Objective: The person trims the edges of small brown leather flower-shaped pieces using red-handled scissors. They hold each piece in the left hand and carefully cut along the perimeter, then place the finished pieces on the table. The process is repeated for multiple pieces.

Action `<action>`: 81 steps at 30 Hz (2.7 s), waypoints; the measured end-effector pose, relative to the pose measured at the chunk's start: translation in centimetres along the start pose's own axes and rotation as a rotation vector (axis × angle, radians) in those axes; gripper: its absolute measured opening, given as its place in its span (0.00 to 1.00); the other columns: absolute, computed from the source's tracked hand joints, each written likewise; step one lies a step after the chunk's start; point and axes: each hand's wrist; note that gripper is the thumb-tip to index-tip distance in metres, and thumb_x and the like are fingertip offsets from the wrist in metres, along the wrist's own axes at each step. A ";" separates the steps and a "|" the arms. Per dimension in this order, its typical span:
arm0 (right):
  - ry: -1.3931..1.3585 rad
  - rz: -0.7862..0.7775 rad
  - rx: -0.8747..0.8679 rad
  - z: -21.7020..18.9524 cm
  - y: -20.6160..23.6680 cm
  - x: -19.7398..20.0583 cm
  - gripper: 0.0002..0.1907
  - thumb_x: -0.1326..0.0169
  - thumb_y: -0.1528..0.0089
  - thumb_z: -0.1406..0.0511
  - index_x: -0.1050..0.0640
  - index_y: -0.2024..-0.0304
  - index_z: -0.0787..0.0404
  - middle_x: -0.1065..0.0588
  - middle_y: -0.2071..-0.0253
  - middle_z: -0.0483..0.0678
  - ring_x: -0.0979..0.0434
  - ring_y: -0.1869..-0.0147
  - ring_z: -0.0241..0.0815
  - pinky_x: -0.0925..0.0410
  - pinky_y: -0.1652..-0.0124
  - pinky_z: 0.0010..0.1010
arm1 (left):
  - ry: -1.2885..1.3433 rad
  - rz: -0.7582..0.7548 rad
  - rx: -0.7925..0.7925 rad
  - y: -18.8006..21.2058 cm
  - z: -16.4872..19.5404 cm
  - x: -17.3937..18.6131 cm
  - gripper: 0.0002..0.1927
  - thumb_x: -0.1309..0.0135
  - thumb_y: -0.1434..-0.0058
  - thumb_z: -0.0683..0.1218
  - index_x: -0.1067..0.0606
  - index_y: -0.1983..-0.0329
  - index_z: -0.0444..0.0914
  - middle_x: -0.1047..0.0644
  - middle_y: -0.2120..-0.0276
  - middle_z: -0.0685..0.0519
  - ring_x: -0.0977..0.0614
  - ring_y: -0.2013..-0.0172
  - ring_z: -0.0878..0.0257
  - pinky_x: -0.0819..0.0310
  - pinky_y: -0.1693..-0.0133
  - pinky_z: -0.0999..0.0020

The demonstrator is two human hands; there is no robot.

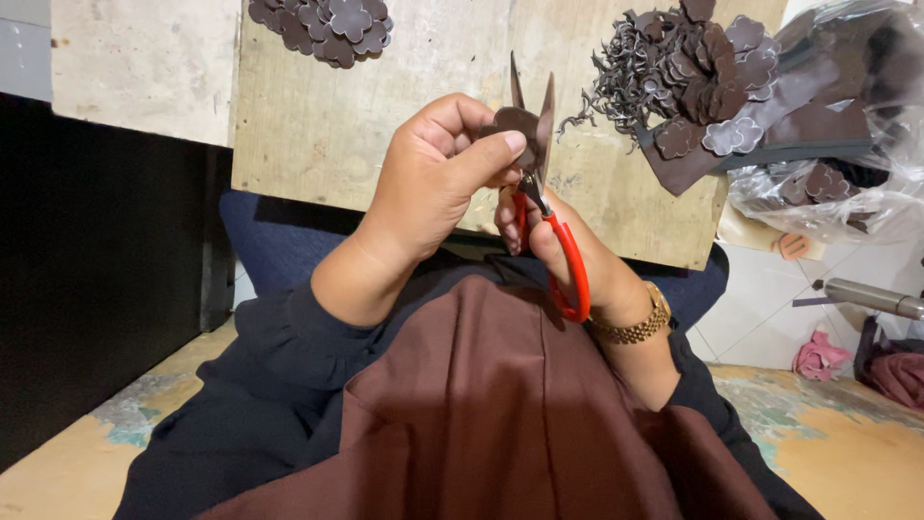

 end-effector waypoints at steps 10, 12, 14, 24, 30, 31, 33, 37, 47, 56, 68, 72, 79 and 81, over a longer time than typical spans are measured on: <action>-0.043 -0.006 -0.033 -0.7 0.3 0.3 0.38 0.55 0.32 0.35 0.32 0.48 0.63 0.36 0.56 0.43 0.39 0.55 0.35 0.38 0.53 0.27 | -0.014 0.008 0.092 0.0 0.3 -0.5 0.04 0.43 0.33 0.40 0.25 0.58 0.33 0.20 0.65 0.52 0.19 0.66 0.68 0.20 0.60 0.72; -0.032 0.013 -0.029 -0.7 0.3 0.2 0.38 0.56 0.33 0.35 0.32 0.49 0.63 0.36 0.57 0.43 0.39 0.56 0.35 0.38 0.54 0.27 | -0.009 0.009 0.105 0.0 0.3 -0.6 0.04 0.44 0.33 0.40 0.24 0.58 0.33 0.19 0.65 0.53 0.19 0.66 0.68 0.20 0.59 0.72; -0.026 0.040 -0.029 -0.5 0.1 0.0 0.37 0.57 0.32 0.35 0.32 0.50 0.62 0.36 0.59 0.43 0.40 0.58 0.35 0.38 0.55 0.26 | 0.009 0.001 0.122 0.0 0.3 -0.5 0.04 0.44 0.33 0.41 0.24 0.58 0.34 0.19 0.65 0.53 0.18 0.65 0.68 0.20 0.58 0.72; -0.122 0.119 0.024 0.4 -0.3 -1.4 0.32 0.58 0.30 0.37 0.34 0.53 0.59 0.39 0.61 0.43 0.40 0.58 0.35 0.39 0.57 0.27 | -0.099 0.020 0.062 0.1 -0.5 -0.4 0.06 0.41 0.33 0.44 0.23 0.61 0.37 0.19 0.67 0.56 0.26 0.70 0.73 0.31 0.65 0.77; -0.183 0.160 0.000 0.9 -0.4 -1.8 0.31 0.58 0.30 0.38 0.36 0.54 0.59 0.40 0.62 0.42 0.42 0.60 0.34 0.41 0.59 0.26 | -0.034 0.048 0.112 0.0 -1.0 -0.5 0.08 0.40 0.34 0.46 0.23 0.62 0.37 0.20 0.70 0.56 0.27 0.73 0.73 0.34 0.67 0.77; -0.181 0.162 -0.005 0.9 -0.3 -1.9 0.31 0.58 0.30 0.38 0.36 0.54 0.59 0.41 0.63 0.42 0.43 0.61 0.34 0.42 0.59 0.26 | -0.030 0.051 0.115 0.0 -1.1 -0.5 0.08 0.40 0.34 0.46 0.23 0.62 0.37 0.20 0.70 0.56 0.27 0.72 0.73 0.34 0.67 0.77; -0.178 0.168 -0.014 0.9 -0.2 -1.9 0.30 0.58 0.29 0.39 0.36 0.54 0.59 0.42 0.63 0.41 0.45 0.61 0.33 0.44 0.60 0.25 | -0.030 0.059 0.113 0.0 -1.2 -0.5 0.08 0.39 0.34 0.46 0.23 0.62 0.37 0.20 0.69 0.57 0.27 0.71 0.74 0.34 0.67 0.77; -0.201 0.171 -0.010 1.2 -0.3 -1.8 0.28 0.58 0.29 0.40 0.36 0.55 0.58 0.43 0.65 0.40 0.47 0.64 0.32 0.47 0.63 0.24 | -0.039 0.076 0.104 0.0 -1.4 -0.5 0.07 0.39 0.34 0.45 0.22 0.61 0.37 0.20 0.69 0.57 0.27 0.70 0.74 0.34 0.67 0.78; -0.139 0.115 -0.035 0.9 0.0 -1.1 0.33 0.58 0.31 0.37 0.33 0.50 0.60 0.37 0.59 0.42 0.39 0.57 0.33 0.39 0.56 0.25 | 0.032 0.041 0.126 0.2 -0.2 -0.9 0.08 0.44 0.32 0.43 0.24 0.56 0.32 0.20 0.69 0.51 0.22 0.75 0.69 0.25 0.70 0.73; -0.137 0.119 -0.047 1.7 0.1 -0.9 0.31 0.59 0.29 0.39 0.33 0.49 0.60 0.36 0.59 0.42 0.38 0.57 0.33 0.38 0.56 0.26 | -0.002 0.072 0.064 0.0 -0.6 -1.0 0.07 0.43 0.31 0.42 0.23 0.56 0.31 0.19 0.65 0.53 0.20 0.65 0.70 0.23 0.61 0.77; -0.345 0.193 -0.035 2.5 -0.2 -2.2 0.25 0.59 0.28 0.43 0.36 0.55 0.57 0.42 0.65 0.40 0.46 0.65 0.32 0.47 0.64 0.24 | 0.153 0.119 0.058 0.1 -1.6 -1.9 0.05 0.43 0.32 0.41 0.25 0.59 0.33 0.22 0.70 0.52 0.25 0.78 0.70 0.31 0.78 0.75; -0.341 0.195 -0.036 2.3 -0.2 -2.0 0.24 0.59 0.27 0.44 0.36 0.56 0.57 0.42 0.66 0.40 0.47 0.66 0.32 0.48 0.66 0.23 | 0.092 0.133 0.039 -0.1 -1.9 -1.6 0.06 0.42 0.32 0.42 0.23 0.57 0.33 0.21 0.69 0.54 0.26 0.74 0.72 0.32 0.73 0.77; -0.335 0.155 -0.052 1.8 0.1 -1.3 0.23 0.59 0.27 0.45 0.36 0.57 0.57 0.44 0.69 0.38 0.49 0.68 0.30 0.49 0.67 0.23 | -0.062 0.157 0.059 -0.3 -1.4 -1.0 0.09 0.41 0.34 0.43 0.20 0.53 0.34 0.20 0.66 0.57 0.29 0.71 0.74 0.34 0.68 0.79; -0.308 0.146 -0.052 1.7 0.2 -1.2 0.23 0.59 0.27 0.45 0.36 0.57 0.57 0.44 0.69 0.38 0.49 0.68 0.31 0.48 0.68 0.23 | -0.071 0.161 0.062 -0.4 -1.2 -1.0 0.09 0.41 0.34 0.43 0.19 0.54 0.34 0.20 0.67 0.57 0.29 0.71 0.74 0.34 0.68 0.79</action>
Point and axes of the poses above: each hand's wrist, its own y-axis away from the middle knuckle, its own x-axis out of the back of the hand, z = x × y
